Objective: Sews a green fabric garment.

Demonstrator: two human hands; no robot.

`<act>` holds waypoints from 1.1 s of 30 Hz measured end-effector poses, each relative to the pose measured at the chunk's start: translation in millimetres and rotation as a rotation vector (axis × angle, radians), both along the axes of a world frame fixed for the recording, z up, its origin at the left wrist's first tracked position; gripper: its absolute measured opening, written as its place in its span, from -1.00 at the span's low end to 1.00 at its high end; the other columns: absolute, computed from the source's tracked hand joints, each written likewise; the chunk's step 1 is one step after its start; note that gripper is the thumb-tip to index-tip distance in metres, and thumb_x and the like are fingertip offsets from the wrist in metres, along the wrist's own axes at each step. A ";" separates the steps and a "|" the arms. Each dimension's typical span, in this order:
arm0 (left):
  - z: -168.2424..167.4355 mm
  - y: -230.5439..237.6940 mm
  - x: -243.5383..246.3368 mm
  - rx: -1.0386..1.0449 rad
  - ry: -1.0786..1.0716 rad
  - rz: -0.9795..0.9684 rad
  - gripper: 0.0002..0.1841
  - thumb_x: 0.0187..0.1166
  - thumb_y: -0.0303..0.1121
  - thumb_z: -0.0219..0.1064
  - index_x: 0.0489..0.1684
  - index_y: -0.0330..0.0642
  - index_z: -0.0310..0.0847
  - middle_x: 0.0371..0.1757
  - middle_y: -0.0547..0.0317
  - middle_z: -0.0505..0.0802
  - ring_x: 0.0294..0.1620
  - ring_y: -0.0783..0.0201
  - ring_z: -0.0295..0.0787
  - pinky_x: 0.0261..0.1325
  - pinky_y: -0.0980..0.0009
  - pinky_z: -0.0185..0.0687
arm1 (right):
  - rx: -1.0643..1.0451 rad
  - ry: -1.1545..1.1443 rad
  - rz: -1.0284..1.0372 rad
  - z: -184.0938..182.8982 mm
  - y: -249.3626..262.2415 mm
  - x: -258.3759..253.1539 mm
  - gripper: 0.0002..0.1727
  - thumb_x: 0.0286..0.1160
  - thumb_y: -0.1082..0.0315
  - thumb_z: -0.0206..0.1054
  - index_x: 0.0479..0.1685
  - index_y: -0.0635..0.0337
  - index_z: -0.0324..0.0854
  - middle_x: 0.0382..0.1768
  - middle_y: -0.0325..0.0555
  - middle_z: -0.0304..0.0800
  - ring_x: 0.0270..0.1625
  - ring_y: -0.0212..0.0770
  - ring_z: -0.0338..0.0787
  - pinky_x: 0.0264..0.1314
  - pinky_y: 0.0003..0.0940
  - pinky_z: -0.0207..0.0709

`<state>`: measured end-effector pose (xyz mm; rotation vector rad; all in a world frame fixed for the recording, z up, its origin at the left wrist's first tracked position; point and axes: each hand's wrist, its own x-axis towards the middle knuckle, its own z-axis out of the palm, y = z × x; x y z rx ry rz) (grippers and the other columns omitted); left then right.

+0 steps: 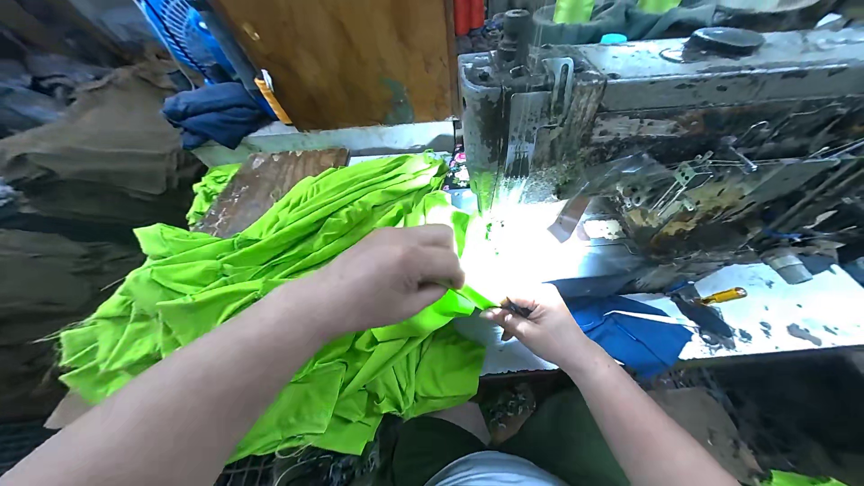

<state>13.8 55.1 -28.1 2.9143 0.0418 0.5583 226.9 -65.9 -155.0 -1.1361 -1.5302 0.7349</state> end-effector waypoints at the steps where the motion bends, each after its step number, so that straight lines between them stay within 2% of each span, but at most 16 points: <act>1: 4.1 -6.0 3.5 0.148 0.018 -0.042 -0.82 0.54 -0.43 0.27 -0.40 -0.07 0.81 -0.40 0.31 0.70 -0.48 0.45 0.61 -0.52 0.53 0.49 | -0.006 0.019 0.007 1.0 -0.2 -0.1 -0.79 0.49 0.37 0.42 -0.48 0.29 0.75 -0.59 -0.36 0.75 -0.54 -0.68 0.70 -0.41 -0.74 0.63; 3: 11.3 -14.1 8.3 0.361 0.077 -0.096 -0.79 0.57 -0.52 0.22 -0.45 -0.13 0.73 -0.45 0.19 0.66 -0.61 0.30 0.56 -0.69 0.39 0.38 | 0.005 0.033 0.025 1.0 -0.5 -1.3 -0.78 0.48 0.36 0.44 -0.50 0.27 0.74 -0.59 -0.38 0.75 -0.54 -0.68 0.69 -0.42 -0.74 0.62; 5: 14.5 -10.3 9.8 0.437 0.137 -0.081 -0.80 0.53 -0.55 0.24 -0.52 -0.19 0.68 -0.47 0.13 0.65 -0.64 0.21 0.58 -0.73 0.33 0.38 | 0.033 0.025 0.037 0.1 -1.5 -2.2 -0.79 0.49 0.35 0.46 -0.46 0.28 0.75 -0.56 -0.34 0.76 -0.53 -0.66 0.70 -0.41 -0.72 0.65; 8: 18.1 11.5 6.8 0.429 0.189 0.031 -0.84 0.41 -0.60 0.32 -0.58 -0.24 0.61 -0.46 0.04 0.69 -0.62 0.07 0.66 -0.69 0.14 0.47 | 0.045 0.002 0.041 0.0 -2.8 -2.5 -0.82 0.49 0.36 0.47 -0.38 0.30 0.80 -0.48 -0.28 0.81 -0.49 -0.63 0.74 -0.39 -0.70 0.69; 11: 16.1 37.7 -0.4 0.379 0.113 0.067 -0.83 0.39 -0.49 0.31 -0.64 -0.18 0.57 -0.49 0.09 0.69 -0.54 0.06 0.70 -0.61 0.08 0.50 | 0.062 0.006 0.050 -3.6 -3.2 -2.3 -0.84 0.50 0.37 0.47 -0.36 0.30 0.80 -0.44 -0.26 0.81 -0.48 -0.61 0.74 -0.40 -0.69 0.70; 14: 13.8 45.6 -5.1 0.336 0.100 0.081 -0.82 0.39 -0.37 0.29 -0.63 -0.10 0.65 -0.46 0.17 0.75 -0.29 0.11 0.76 -0.19 0.08 0.59 | 0.079 0.007 0.049 -6.1 -4.5 -2.4 -0.85 0.50 0.39 0.46 -0.34 0.29 0.81 -0.42 -0.24 0.83 -0.46 -0.60 0.75 -0.40 -0.68 0.70; 17: 14.3 39.1 -5.3 0.281 0.112 0.074 -0.85 0.40 -0.34 0.32 -0.57 -0.05 0.71 -0.42 0.22 0.78 -0.16 0.15 0.80 0.19 -0.02 0.58 | 0.085 -0.005 0.028 -6.0 -6.6 -1.8 -0.86 0.49 0.38 0.47 -0.33 0.29 0.83 -0.40 -0.24 0.84 -0.46 -0.61 0.74 -0.39 -0.70 0.68; 20: 16.2 29.4 -0.6 0.278 0.119 0.033 -0.78 0.49 -0.28 0.31 -0.60 -0.04 0.69 -0.48 0.26 0.73 -0.24 0.23 0.76 0.32 0.02 0.53 | 0.094 -0.026 0.006 -7.1 -7.1 -1.5 -0.85 0.47 0.38 0.47 -0.38 0.29 0.82 -0.43 -0.24 0.83 -0.46 -0.63 0.73 -0.39 -0.72 0.67; 22: 17.8 26.3 2.7 0.316 0.150 0.018 -0.75 0.54 -0.27 0.30 -0.60 -0.05 0.67 -0.48 0.24 0.74 -0.23 0.22 0.78 0.43 -0.05 0.49 | 0.099 -0.033 0.002 -7.8 -6.8 -1.3 -0.86 0.46 0.40 0.46 -0.37 0.29 0.83 -0.42 -0.23 0.83 -0.45 -0.62 0.74 -0.36 -0.72 0.68; 25: 16.0 28.7 4.8 0.328 0.192 0.014 -0.81 0.48 -0.40 0.30 -0.58 -0.12 0.67 -0.46 0.17 0.75 -0.20 0.12 0.80 0.56 -0.18 0.41 | 0.102 -0.033 0.001 -9.7 -5.8 -2.0 -0.86 0.47 0.40 0.47 -0.35 0.29 0.83 -0.40 -0.22 0.84 -0.45 -0.60 0.75 -0.36 -0.70 0.70; 26: 14.1 27.8 5.7 0.313 0.188 0.018 -0.85 0.46 -0.43 0.32 -0.54 -0.12 0.68 -0.44 0.17 0.74 -0.22 0.14 0.80 0.51 -0.13 0.50 | 0.101 -0.031 -0.001 -9.9 -5.5 -2.0 -0.87 0.46 0.40 0.47 -0.35 0.29 0.83 -0.40 -0.22 0.84 -0.45 -0.60 0.76 -0.37 -0.69 0.70; 27: 12.0 24.8 6.9 0.284 0.183 0.020 -0.90 0.44 -0.45 0.34 -0.47 -0.12 0.72 -0.40 0.18 0.74 -0.24 0.17 0.77 0.31 0.00 0.63 | 0.098 -0.028 -0.002 -9.5 -5.4 -2.0 -0.87 0.45 0.40 0.48 -0.35 0.30 0.82 -0.40 -0.22 0.84 -0.45 -0.60 0.76 -0.37 -0.69 0.70; 28: 9.6 20.4 8.8 0.259 0.166 0.012 -0.94 0.40 -0.44 0.36 -0.44 -0.11 0.73 -0.37 0.19 0.74 -0.29 0.21 0.76 -0.06 0.15 0.72 | 0.092 -0.024 -0.001 -8.7 -5.6 -1.8 -0.88 0.44 0.41 0.47 -0.35 0.30 0.82 -0.39 -0.22 0.84 -0.44 -0.60 0.76 -0.36 -0.69 0.70; 29: 8.0 14.7 11.0 0.238 0.154 0.000 -0.96 0.36 -0.44 0.38 -0.43 -0.10 0.74 -0.37 0.20 0.74 -0.37 0.24 0.75 -0.33 0.25 0.70 | 0.087 -0.020 0.002 -7.7 -6.0 -1.7 -0.88 0.44 0.41 0.47 -0.35 0.30 0.82 -0.39 -0.22 0.85 -0.44 -0.60 0.76 -0.36 -0.69 0.71; 30: 7.6 8.6 12.9 0.243 0.157 -0.007 -0.95 0.36 -0.43 0.40 -0.46 -0.09 0.76 -0.39 0.23 0.71 -0.45 0.27 0.70 -0.49 0.32 0.61 | 0.080 -0.019 0.003 -6.8 -6.4 -1.7 -0.88 0.44 0.41 0.48 -0.36 0.30 0.81 -0.40 -0.22 0.84 -0.45 -0.60 0.77 -0.36 -0.69 0.71; 33: 15.4 1.9 18.2 0.384 0.246 0.043 -0.84 0.45 -0.55 0.36 -0.56 -0.19 0.69 -0.37 0.08 0.68 -0.57 0.15 0.65 -0.64 0.23 0.50 | 0.081 -0.030 -0.001 -6.4 -5.7 -1.3 -0.87 0.43 0.40 0.48 -0.36 0.30 0.82 -0.41 -0.22 0.84 -0.45 -0.60 0.76 -0.36 -0.69 0.71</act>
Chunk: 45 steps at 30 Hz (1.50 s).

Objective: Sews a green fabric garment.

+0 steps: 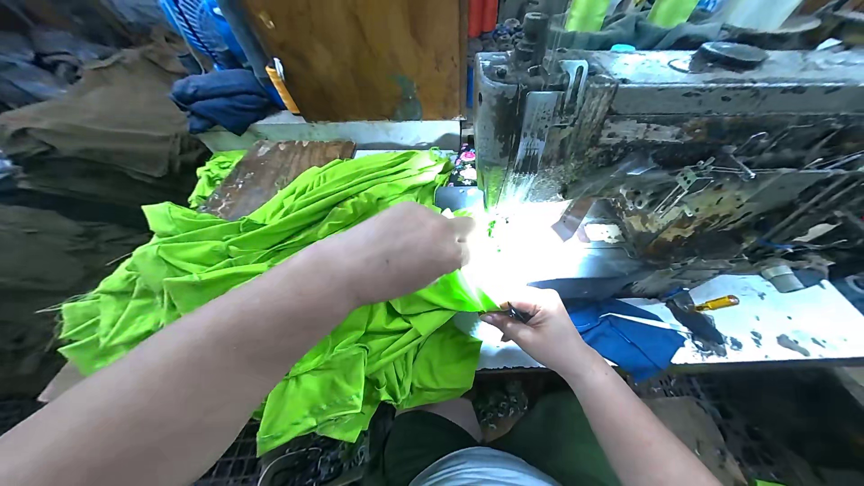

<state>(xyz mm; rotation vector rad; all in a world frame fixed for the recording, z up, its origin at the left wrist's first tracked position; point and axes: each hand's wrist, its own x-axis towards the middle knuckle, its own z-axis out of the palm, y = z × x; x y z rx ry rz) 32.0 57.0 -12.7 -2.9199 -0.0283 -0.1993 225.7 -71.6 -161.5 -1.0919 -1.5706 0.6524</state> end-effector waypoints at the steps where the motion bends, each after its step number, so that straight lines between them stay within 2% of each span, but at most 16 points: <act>1: 1.1 3.9 1.4 0.060 -0.001 0.046 -0.81 0.44 -0.60 0.34 -0.59 -0.22 0.63 -0.34 0.01 0.70 -0.55 0.07 0.67 -0.63 0.15 0.52 | 0.006 -0.005 -0.001 -0.8 0.9 -0.1 -0.87 0.44 0.39 0.48 -0.36 0.29 0.82 -0.40 -0.22 0.83 -0.44 -0.60 0.76 -0.36 -0.69 0.70; 3: 1.2 20.2 0.5 0.104 -0.046 0.087 -0.83 0.45 -0.61 0.30 -0.56 -0.26 0.66 -0.25 -0.04 0.78 -0.39 -0.03 0.78 -0.47 0.03 0.62 | 0.010 -0.004 0.002 -1.3 2.2 -0.9 -0.85 0.46 0.37 0.49 -0.35 0.29 0.82 -0.39 -0.22 0.82 -0.44 -0.60 0.75 -0.36 -0.69 0.70; 5: 0.4 37.2 -3.1 0.022 -0.074 0.034 -0.82 0.51 -0.48 0.21 -0.41 -0.17 0.76 -0.18 0.06 0.87 -0.01 -0.01 0.83 0.06 -0.07 0.60 | 0.016 0.011 0.001 -1.7 2.9 -1.4 -0.86 0.46 0.38 0.49 -0.35 0.29 0.81 -0.40 -0.22 0.82 -0.44 -0.59 0.75 -0.36 -0.68 0.71; 6: 0.6 40.1 -4.1 -0.068 -0.071 0.020 -0.81 0.49 -0.40 0.20 -0.39 -0.13 0.77 -0.20 0.11 0.87 0.10 0.03 0.81 0.33 -0.12 0.51 | 0.018 0.027 0.004 -2.0 3.3 -1.5 -0.87 0.46 0.40 0.48 -0.35 0.29 0.81 -0.40 -0.21 0.82 -0.44 -0.58 0.76 -0.37 -0.67 0.71; 7: 1.1 39.1 -4.4 -0.149 -0.067 0.020 -0.82 0.47 -0.34 0.20 -0.39 -0.07 0.76 -0.27 0.21 0.84 0.04 0.15 0.80 0.47 -0.09 0.47 | 0.018 0.042 0.008 -2.3 3.2 -1.3 -0.88 0.45 0.41 0.48 -0.35 0.30 0.81 -0.39 -0.21 0.82 -0.44 -0.57 0.76 -0.36 -0.67 0.72; 10: 4.2 29.4 -3.8 -0.225 -0.072 0.015 -0.84 0.44 -0.23 0.25 -0.43 0.01 0.73 -0.50 0.39 0.72 -0.24 0.34 0.72 0.16 0.19 0.62 | 0.016 0.077 0.010 -3.6 2.6 -1.9 -0.92 0.43 0.46 0.46 -0.35 0.30 0.80 -0.37 -0.21 0.83 -0.44 -0.56 0.78 -0.37 -0.65 0.74; 13: 6.4 21.5 -0.8 -0.093 -0.033 -0.012 -0.77 0.48 -0.26 0.26 -0.60 -0.05 0.62 -0.63 0.27 0.65 -0.40 0.22 0.69 0.10 0.08 0.57 | 0.024 0.096 0.008 -4.6 2.2 -2.8 -0.93 0.43 0.47 0.46 -0.33 0.30 0.81 -0.37 -0.22 0.84 -0.43 -0.55 0.79 -0.36 -0.63 0.75; 15: 3.8 15.3 0.8 -0.097 0.011 -0.010 -0.69 0.51 -0.09 0.33 -0.62 0.00 0.69 -0.62 0.32 0.70 -0.41 0.26 0.71 0.06 0.08 0.58 | 0.015 0.087 -0.002 -4.7 1.3 -3.6 -0.93 0.41 0.47 0.46 -0.37 0.28 0.80 -0.40 -0.24 0.82 -0.44 -0.57 0.77 -0.36 -0.65 0.73; 17: 1.5 9.3 2.7 -0.164 0.060 0.000 -0.59 0.43 0.20 0.39 -0.63 0.12 0.77 -0.63 0.46 0.72 -0.45 0.41 0.68 -0.12 0.21 0.56 | 0.015 0.063 -0.007 -5.6 0.0 -3.1 -0.92 0.38 0.47 0.45 -0.41 0.28 0.80 -0.42 -0.24 0.82 -0.44 -0.59 0.75 -0.35 -0.67 0.71; 18: 2.6 6.8 3.5 -0.185 0.102 0.007 -0.59 0.40 0.22 0.41 -0.63 0.14 0.76 -0.63 0.48 0.71 -0.45 0.43 0.67 -0.15 0.23 0.55 | 0.018 0.052 -0.007 -6.1 -0.7 -2.9 -0.91 0.37 0.47 0.45 -0.42 0.28 0.79 -0.42 -0.23 0.81 -0.43 -0.60 0.75 -0.34 -0.68 0.70; 22: 6.5 3.1 5.9 -0.181 0.141 -0.010 -0.71 0.43 0.00 0.48 -0.64 0.12 0.79 -0.63 0.48 0.73 -0.43 0.44 0.69 0.00 0.20 0.58 | 0.032 0.040 -0.005 -6.8 -2.4 -3.3 -0.90 0.39 0.46 0.45 -0.43 0.28 0.79 -0.42 -0.22 0.82 -0.42 -0.60 0.74 -0.34 -0.69 0.68; 30: 6.5 1.9 8.7 -0.192 0.106 -0.019 -0.70 0.48 -0.03 0.46 -0.65 0.10 0.77 -0.64 0.46 0.72 -0.42 0.44 0.71 0.09 0.18 0.58 | 0.029 0.064 -0.007 -6.2 -3.6 -3.9 -0.89 0.41 0.47 0.43 -0.42 0.29 0.78 -0.40 -0.22 0.82 -0.43 -0.59 0.76 -0.35 -0.68 0.71; 35: -8.6 -23.3 10.5 -0.204 -0.041 0.013 -0.68 0.52 -0.08 0.37 -0.68 0.08 0.68 -0.72 0.46 0.61 -0.59 0.45 0.57 -0.32 0.29 0.48 | 0.060 0.070 -0.034 -6.3 -1.6 -2.7 -0.87 0.46 0.43 0.43 -0.38 0.31 0.80 -0.39 -0.22 0.82 -0.44 -0.60 0.76 -0.35 -0.68 0.72; 38: -22.5 -58.4 12.5 -0.301 -0.104 0.196 -0.68 0.62 -0.11 0.29 -0.50 -0.06 0.74 -0.67 0.30 0.65 -0.63 0.31 0.63 -0.53 0.26 0.50 | 0.135 0.038 -0.035 -11.4 -3.5 -2.9 -0.87 0.46 0.46 0.38 -0.32 0.31 0.82 -0.36 -0.20 0.84 -0.37 -0.59 0.78 -0.26 -0.68 0.72; 41: -55.7 -79.7 17.4 -0.270 -0.276 0.338 -0.79 0.58 -0.40 0.23 -0.18 -0.22 0.83 -0.27 0.03 0.85 -0.23 0.07 0.85 -0.16 0.14 0.79 | 0.206 -0.067 -0.095 -15.3 -17.2 -7.2 -0.82 0.55 0.40 0.32 -0.20 0.25 0.85 -0.28 -0.16 0.88 -0.31 -0.56 0.80 -0.20 -0.68 0.71; 45: -103.5 -77.6 17.4 -0.046 -0.394 0.450 -0.80 0.46 -0.35 0.25 -0.34 -0.19 0.81 -0.12 0.03 0.91 0.12 -0.05 0.83 0.32 -0.07 0.58 | 0.207 -0.069 -0.159 -18.4 -38.0 -10.3 -0.81 0.57 0.41 0.34 -0.11 0.21 0.88 -0.12 -0.15 0.91 -0.21 -0.59 0.82 -0.14 -0.74 0.71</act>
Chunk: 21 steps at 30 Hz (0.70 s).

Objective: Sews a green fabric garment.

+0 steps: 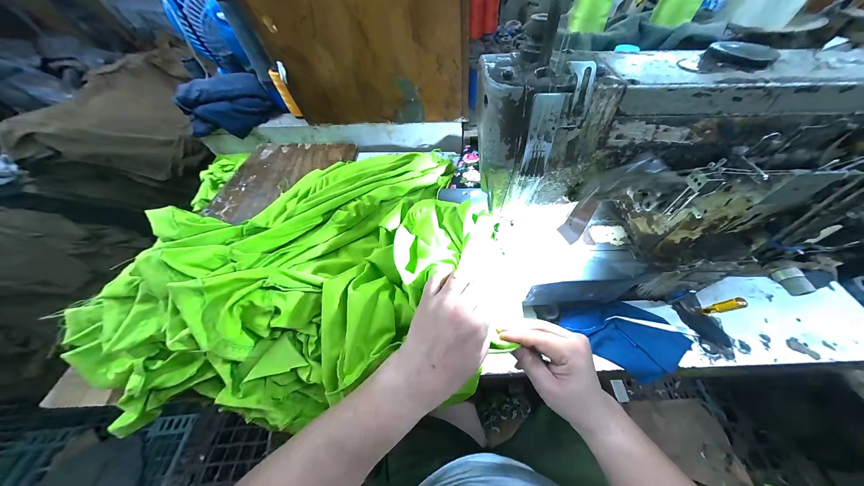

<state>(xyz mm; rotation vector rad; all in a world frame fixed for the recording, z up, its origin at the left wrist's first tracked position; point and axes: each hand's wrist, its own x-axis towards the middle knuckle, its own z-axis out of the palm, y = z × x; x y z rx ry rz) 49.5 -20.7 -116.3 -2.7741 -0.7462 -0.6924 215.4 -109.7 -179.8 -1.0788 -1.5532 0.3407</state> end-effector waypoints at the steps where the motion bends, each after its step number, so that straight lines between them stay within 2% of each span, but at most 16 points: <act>1: -5.1 1.2 -1.1 0.021 -0.010 0.004 -0.79 0.47 -0.33 0.23 -0.34 -0.17 0.81 -0.09 0.04 0.92 0.17 -0.04 0.82 0.35 -0.06 0.55 | 0.000 0.013 -0.005 -0.8 -2.1 0.1 -0.81 0.57 0.40 0.34 -0.11 0.20 0.89 -0.11 -0.15 0.91 -0.22 -0.59 0.82 -0.16 -0.73 0.71; 5: -7.3 6.5 -0.8 0.022 -0.021 -0.007 -0.73 0.51 -0.28 0.15 -0.44 -0.12 0.77 -0.20 0.09 0.90 0.15 -0.02 0.80 0.35 -0.03 0.51 | -0.012 0.070 -0.002 2.6 -2.2 1.5 -0.82 0.59 0.39 0.35 -0.10 0.19 0.87 -0.12 -0.19 0.90 -0.26 -0.61 0.81 -0.23 -0.74 0.72; 8: -2.7 18.5 7.0 -0.013 -0.043 -0.009 -0.79 0.50 -0.31 0.22 -0.40 -0.12 0.77 -0.27 0.10 0.86 -0.01 -0.01 0.81 0.12 -0.04 0.60 | -0.027 0.115 0.006 6.5 10.7 2.7 -0.82 0.58 0.44 0.33 -0.12 0.23 0.87 -0.15 -0.17 0.91 -0.24 -0.55 0.84 -0.24 -0.67 0.75; 9: -1.2 24.7 10.8 -0.023 -0.050 -0.006 -0.81 0.49 -0.32 0.23 -0.33 -0.12 0.79 -0.20 0.07 0.88 0.01 -0.02 0.81 0.06 -0.06 0.63 | -0.033 0.140 0.007 8.0 17.1 3.8 -0.83 0.55 0.48 0.33 -0.13 0.27 0.86 -0.17 -0.16 0.92 -0.25 -0.52 0.85 -0.25 -0.63 0.77; 11: 4.6 38.2 16.6 -0.072 -0.026 0.003 -0.78 0.55 -0.31 0.25 -0.12 -0.12 0.82 0.09 -0.01 0.87 0.21 -0.08 0.78 0.13 -0.16 0.65 | -0.042 0.205 -0.013 10.8 30.2 3.0 -0.83 0.50 0.54 0.32 -0.16 0.32 0.85 -0.22 -0.15 0.90 -0.30 -0.50 0.86 -0.28 -0.60 0.80; 12: 7.7 45.6 19.2 -0.106 -0.028 0.003 -0.79 0.54 -0.30 0.28 -0.09 -0.12 0.83 0.12 -0.02 0.86 0.24 -0.09 0.77 0.14 -0.19 0.63 | -0.038 0.232 -0.028 10.9 36.5 1.5 -0.84 0.48 0.54 0.33 -0.17 0.34 0.85 -0.26 -0.16 0.90 -0.33 -0.51 0.85 -0.29 -0.60 0.79; 16: 23.4 65.9 30.5 -0.262 0.011 0.057 -0.81 0.39 -0.22 0.52 -0.30 -0.16 0.85 -0.10 0.01 0.88 0.11 -0.07 0.80 0.10 -0.17 0.63 | -0.038 0.265 -0.059 9.7 44.9 -4.7 -0.85 0.53 0.52 0.36 -0.13 0.40 0.83 -0.32 -0.15 0.90 -0.38 -0.51 0.85 -0.33 -0.61 0.79; 18: 33.2 64.8 35.5 -0.315 0.051 0.126 -0.80 0.34 -0.24 0.58 -0.33 -0.20 0.83 -0.15 -0.01 0.87 0.04 -0.07 0.82 0.02 -0.16 0.66 | -0.029 0.246 -0.082 9.9 34.9 -4.3 -0.81 0.58 0.49 0.33 -0.05 0.39 0.82 -0.21 -0.13 0.88 -0.37 -0.52 0.83 -0.35 -0.62 0.77; 19: 37.8 61.3 38.2 -0.349 0.072 0.170 -0.80 0.35 -0.26 0.58 -0.32 -0.22 0.84 -0.16 -0.04 0.88 0.02 -0.09 0.84 0.01 -0.15 0.68 | -0.004 0.231 -0.083 11.5 24.5 -0.2 -0.79 0.61 0.47 0.30 0.02 0.36 0.81 -0.07 -0.11 0.88 -0.33 -0.50 0.84 -0.34 -0.60 0.78; 20: 43.4 56.0 42.0 -0.395 0.120 0.236 -0.81 0.40 -0.29 0.54 -0.24 -0.24 0.84 -0.12 -0.08 0.87 0.02 -0.10 0.84 0.01 -0.14 0.71 | 0.031 0.218 -0.085 14.7 10.1 8.5 -0.77 0.68 0.42 0.27 0.10 0.24 0.81 0.13 -0.14 0.83 -0.27 -0.49 0.84 -0.32 -0.57 0.79; 21: 51.0 50.5 48.1 -0.471 0.197 0.330 -0.80 0.48 -0.30 0.48 -0.12 -0.24 0.82 -0.04 -0.11 0.86 0.07 -0.12 0.83 0.05 -0.14 0.72 | 0.076 0.211 -0.114 20.4 -5.8 23.5 -0.75 0.74 0.36 0.23 0.18 0.02 0.80 0.30 -0.25 0.78 -0.24 -0.51 0.83 -0.29 -0.58 0.78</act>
